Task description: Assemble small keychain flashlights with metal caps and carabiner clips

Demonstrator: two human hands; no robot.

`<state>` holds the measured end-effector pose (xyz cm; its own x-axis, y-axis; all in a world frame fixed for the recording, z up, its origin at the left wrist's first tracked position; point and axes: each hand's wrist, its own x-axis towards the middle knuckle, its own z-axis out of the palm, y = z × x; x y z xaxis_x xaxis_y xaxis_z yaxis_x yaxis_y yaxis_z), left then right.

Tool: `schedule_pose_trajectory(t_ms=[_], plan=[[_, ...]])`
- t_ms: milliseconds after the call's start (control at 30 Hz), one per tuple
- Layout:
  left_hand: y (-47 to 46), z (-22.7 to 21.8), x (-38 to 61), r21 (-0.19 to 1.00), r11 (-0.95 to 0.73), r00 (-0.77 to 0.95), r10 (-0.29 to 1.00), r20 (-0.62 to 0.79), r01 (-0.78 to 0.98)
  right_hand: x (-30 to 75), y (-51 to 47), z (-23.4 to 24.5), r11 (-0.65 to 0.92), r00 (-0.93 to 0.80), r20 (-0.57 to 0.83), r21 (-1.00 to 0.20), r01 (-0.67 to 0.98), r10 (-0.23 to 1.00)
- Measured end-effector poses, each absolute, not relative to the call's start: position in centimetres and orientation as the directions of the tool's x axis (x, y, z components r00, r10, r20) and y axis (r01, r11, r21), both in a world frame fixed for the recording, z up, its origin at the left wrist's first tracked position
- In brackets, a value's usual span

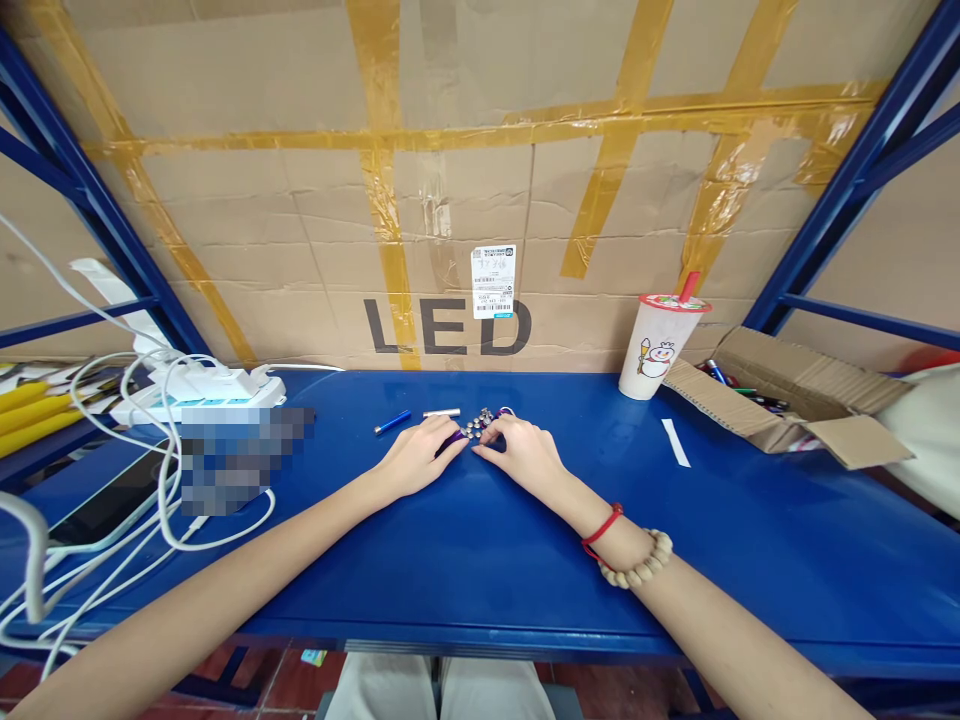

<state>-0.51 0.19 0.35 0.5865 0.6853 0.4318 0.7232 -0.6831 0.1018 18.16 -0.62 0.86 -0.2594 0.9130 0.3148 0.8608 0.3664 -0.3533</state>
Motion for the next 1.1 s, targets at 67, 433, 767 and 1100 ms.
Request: schedule_pose_trajectory(t_ms=[67,433,767,1100], plan=[[0.20,0.31,-0.51,0.102,-0.683,0.585,0.685,0.435,0.723,18.17,-0.66,0.90,0.375,-0.270,0.314,-0.346,0.860,0.910],[0.05,0.52,-0.45,0.119,-0.712,0.606,0.663,0.441,0.692,17.93,-0.81,0.54,0.618,-0.276,0.607,-0.474,0.627,0.745],[-0.06,0.80,-0.61,0.146,-0.763,0.672,0.629,0.391,0.629,17.87,-1.10,0.83,0.716,-0.331,0.655,-0.494,0.493,0.680],[0.15,0.36,-0.33,0.121,-0.663,0.534,0.685,0.495,0.739,17.63,-1.17,0.97,0.547,-0.227,0.588,-0.450,0.705,0.776]])
